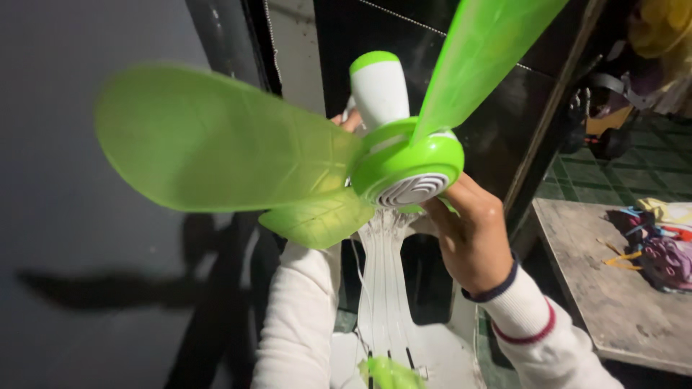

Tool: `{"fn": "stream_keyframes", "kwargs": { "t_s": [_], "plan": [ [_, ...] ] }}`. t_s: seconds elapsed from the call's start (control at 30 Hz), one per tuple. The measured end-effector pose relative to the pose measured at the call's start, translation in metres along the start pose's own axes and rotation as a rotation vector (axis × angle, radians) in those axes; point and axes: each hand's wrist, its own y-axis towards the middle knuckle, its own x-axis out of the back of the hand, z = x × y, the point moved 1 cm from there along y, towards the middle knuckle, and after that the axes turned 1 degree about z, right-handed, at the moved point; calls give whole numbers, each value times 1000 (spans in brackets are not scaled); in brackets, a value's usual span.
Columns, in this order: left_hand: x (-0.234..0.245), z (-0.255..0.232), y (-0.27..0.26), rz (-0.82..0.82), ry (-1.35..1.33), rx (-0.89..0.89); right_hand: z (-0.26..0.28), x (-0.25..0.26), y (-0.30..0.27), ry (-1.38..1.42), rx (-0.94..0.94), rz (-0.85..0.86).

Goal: The person unplugs a small green fan from a wall socket, then removes the fan blades from the motor housing by hand. The fan is placed on a white plastic chair during the process.

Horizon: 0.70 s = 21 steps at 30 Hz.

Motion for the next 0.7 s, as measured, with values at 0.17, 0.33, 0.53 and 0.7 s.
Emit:
{"fn": "stream_keyframes", "kwargs": {
  "t_s": [0.17,0.33,0.53,0.7],
  "plan": [
    [-10,-43,-34,94,-38,-31,48,18,-26,-34,-43,-30],
    [-10,-76,-89,129,-82,-16,81,37,-60,-82,-247,-42],
    [-12,-106,-158,165,-124,1,126,56,-106,-89,-256,-13],
    [-6,-119,-239,165,-144,77,162,72,-144,-109,-392,-15]
  ]
}}
